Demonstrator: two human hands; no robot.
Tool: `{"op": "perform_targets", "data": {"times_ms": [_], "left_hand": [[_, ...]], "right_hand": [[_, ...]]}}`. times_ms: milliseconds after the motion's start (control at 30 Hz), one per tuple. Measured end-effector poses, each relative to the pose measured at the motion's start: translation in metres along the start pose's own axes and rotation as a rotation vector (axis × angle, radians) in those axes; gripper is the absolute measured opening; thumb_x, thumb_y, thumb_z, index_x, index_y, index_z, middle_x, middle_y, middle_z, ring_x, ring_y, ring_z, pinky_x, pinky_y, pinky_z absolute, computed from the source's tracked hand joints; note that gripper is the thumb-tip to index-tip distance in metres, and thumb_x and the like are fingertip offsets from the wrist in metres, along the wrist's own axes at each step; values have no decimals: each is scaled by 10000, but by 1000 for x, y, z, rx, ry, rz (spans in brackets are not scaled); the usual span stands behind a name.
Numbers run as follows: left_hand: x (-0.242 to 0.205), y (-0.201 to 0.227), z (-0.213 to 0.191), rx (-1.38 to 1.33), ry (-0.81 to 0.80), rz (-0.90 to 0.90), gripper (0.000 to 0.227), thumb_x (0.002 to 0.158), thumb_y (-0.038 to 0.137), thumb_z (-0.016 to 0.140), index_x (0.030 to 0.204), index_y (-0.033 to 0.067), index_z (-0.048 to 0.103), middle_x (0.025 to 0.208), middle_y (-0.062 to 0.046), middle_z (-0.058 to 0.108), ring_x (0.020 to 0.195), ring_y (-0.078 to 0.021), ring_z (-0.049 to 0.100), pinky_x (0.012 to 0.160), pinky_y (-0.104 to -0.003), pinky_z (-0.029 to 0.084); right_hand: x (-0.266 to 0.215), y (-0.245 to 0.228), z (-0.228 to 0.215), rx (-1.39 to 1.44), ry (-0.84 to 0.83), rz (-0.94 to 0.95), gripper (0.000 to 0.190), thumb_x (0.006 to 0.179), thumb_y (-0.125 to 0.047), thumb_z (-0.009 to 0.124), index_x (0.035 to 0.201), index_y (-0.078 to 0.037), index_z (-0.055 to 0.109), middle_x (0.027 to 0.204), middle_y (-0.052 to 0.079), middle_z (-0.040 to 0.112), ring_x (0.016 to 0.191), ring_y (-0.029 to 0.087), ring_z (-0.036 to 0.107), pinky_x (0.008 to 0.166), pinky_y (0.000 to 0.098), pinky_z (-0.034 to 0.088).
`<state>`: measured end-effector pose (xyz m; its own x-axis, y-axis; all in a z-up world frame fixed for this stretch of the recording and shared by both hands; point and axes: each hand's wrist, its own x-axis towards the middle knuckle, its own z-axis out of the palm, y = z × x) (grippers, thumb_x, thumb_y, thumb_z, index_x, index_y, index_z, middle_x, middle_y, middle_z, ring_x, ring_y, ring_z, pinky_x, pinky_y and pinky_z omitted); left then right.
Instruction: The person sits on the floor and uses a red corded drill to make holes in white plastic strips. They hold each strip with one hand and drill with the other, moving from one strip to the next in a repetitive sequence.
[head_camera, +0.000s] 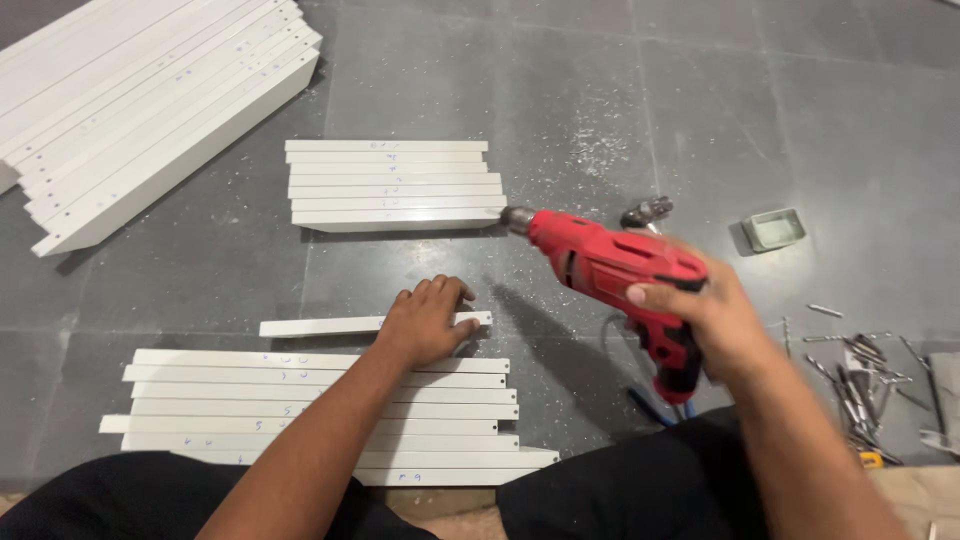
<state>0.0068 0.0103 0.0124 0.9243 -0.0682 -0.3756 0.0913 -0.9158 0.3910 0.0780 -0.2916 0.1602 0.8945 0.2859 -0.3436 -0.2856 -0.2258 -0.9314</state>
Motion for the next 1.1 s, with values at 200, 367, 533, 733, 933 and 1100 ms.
{"op": "perform_targets", "data": {"times_ms": [200,367,533,733,933,1100], "left_hand": [[-16,-10,-6,96,-59,-142,468,953,568,520,1260,220,583,1266,-28,600,1260,-206,531,1086,-532,366],[-16,2,-5,101,-114,-240,523,978,618,456,1290,223,598,1286,-27,606,1288,-217,521,1110,-546,359],[-27,13,9,73,-193,-198,443,985,541,466,1268,236,621,1350,-38,574,1332,-231,480,1131,-580,311],[-27,17,6,46,-260,-240,404,984,492,489,1245,216,627,1342,-42,574,1340,-220,473,1139,-584,302],[-21,21,0,-74,-242,-253,333,880,351,584,1165,209,681,1272,-27,638,1298,-220,529,1133,-567,328],[-14,31,-3,-204,-201,-187,320,821,345,622,1100,216,712,1168,-10,702,1205,-224,611,1087,-528,393]], "right_hand": [[11,80,7,405,72,16,773,693,-234,765,1404,-23,547,996,121,726,687,247,702,604,395,597],[36,92,7,372,20,6,737,717,-244,770,1385,8,588,962,129,707,693,242,687,623,385,595],[43,96,14,397,-33,14,717,739,-243,764,1385,14,587,956,119,700,718,233,682,669,366,576],[44,96,19,397,-77,12,745,735,-235,762,1406,22,567,973,128,696,736,233,686,686,372,588],[45,98,22,393,-53,36,756,732,-224,748,1421,14,545,1028,118,710,773,221,699,691,377,606],[45,101,22,398,-83,31,731,763,-222,746,1419,31,549,1011,140,701,754,240,690,709,370,588]]}}
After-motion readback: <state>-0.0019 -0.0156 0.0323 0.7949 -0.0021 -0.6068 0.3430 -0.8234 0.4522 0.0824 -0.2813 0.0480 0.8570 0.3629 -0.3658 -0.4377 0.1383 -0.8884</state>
